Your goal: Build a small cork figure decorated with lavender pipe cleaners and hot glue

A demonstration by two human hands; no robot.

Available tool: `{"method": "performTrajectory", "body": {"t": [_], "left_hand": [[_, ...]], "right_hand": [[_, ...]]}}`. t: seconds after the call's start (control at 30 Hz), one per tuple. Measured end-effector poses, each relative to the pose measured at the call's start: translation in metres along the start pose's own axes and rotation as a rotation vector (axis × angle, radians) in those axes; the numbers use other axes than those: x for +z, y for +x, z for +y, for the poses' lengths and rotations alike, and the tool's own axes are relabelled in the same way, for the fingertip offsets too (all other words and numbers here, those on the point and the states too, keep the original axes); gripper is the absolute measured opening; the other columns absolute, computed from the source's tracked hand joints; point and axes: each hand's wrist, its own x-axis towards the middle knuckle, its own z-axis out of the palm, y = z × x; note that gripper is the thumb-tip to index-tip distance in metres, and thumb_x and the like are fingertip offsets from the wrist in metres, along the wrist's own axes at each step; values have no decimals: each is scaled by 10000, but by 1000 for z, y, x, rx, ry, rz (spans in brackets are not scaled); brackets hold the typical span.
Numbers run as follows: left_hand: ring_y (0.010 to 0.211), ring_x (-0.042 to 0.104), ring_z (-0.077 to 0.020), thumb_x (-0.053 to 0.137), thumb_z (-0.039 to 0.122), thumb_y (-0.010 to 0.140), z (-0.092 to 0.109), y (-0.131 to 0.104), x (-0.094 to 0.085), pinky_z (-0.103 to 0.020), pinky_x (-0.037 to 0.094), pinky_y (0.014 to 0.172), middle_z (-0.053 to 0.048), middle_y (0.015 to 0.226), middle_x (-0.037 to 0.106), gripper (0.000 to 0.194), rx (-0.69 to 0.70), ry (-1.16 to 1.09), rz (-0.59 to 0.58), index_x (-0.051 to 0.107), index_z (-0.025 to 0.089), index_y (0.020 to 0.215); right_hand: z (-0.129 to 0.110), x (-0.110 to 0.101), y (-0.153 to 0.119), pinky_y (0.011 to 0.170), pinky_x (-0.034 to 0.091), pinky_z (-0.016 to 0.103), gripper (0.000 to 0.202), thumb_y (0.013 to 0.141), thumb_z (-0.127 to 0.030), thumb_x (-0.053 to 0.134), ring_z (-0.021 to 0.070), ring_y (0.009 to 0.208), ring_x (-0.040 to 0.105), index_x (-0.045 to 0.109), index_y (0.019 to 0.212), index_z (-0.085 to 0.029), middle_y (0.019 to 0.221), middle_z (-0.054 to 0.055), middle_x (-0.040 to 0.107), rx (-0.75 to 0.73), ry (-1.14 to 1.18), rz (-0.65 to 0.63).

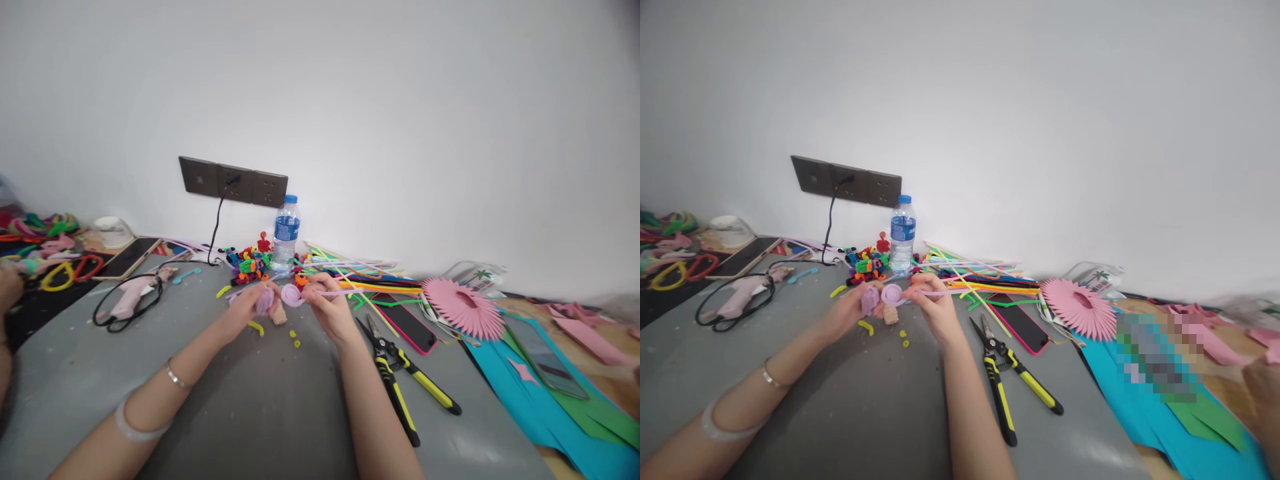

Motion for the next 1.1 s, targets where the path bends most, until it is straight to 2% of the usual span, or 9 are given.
{"method": "performTrajectory", "body": {"t": [0.1,0.2,0.3,0.4,0.5,0.63,0.9,1.1], "left_hand": [[417,335,-109,355,738,872,4,0,-5,-273,363,530,41,390,399,699,-90,-76,-86,685,134,750],[434,344,-100,549,732,773,6,-1,-7,-251,312,494,43,438,445,643,-128,25,-92,729,123,870],[501,422,-106,723,612,682,10,-1,-3,-227,303,479,16,569,558,515,-195,157,-55,740,144,898],[568,481,-118,764,479,680,12,-1,2,-224,347,502,-7,685,637,352,-199,239,-33,745,161,829],[625,529,-136,776,423,686,11,-1,5,-239,401,558,-17,725,667,288,-169,283,-59,744,157,792],[654,571,-152,800,413,661,6,-1,5,-256,442,614,-19,722,679,294,-186,309,-43,747,153,786],[631,517,-138,782,478,685,4,-2,7,-245,388,572,-17,701,620,357,-204,284,-51,696,137,751],[605,481,-123,760,507,714,6,-2,8,-229,360,537,-2,674,588,367,-187,284,-6,692,148,752]], "right_hand": [[-9,-2,-4,650,435,250,329,760,-342,801,135,645,578,649,1034,-243,698,-31,665,63,-41,-168],[-13,1,-7,648,410,259,372,814,-386,745,141,635,523,620,1130,-235,690,-30,599,105,-79,-231],[-12,5,-7,634,398,264,417,831,-428,716,145,617,480,595,1178,-231,674,-34,547,130,-88,-239],[-9,7,-7,633,399,261,423,849,-418,702,137,608,468,574,1210,-237,676,-40,533,144,-82,-268],[-6,7,-6,641,401,256,402,871,-390,687,128,612,473,570,1224,-237,689,-41,544,136,-86,-302],[-3,6,-5,648,406,254,374,884,-383,676,124,619,486,580,1213,-233,702,-38,560,113,-116,-312],[-3,7,-5,666,444,268,348,880,-403,675,136,634,527,583,1170,-234,708,-32,577,101,-119,-292],[0,5,-5,684,449,284,372,884,-413,670,150,648,542,554,1192,-241,706,-29,585,111,-121,-290]]}}
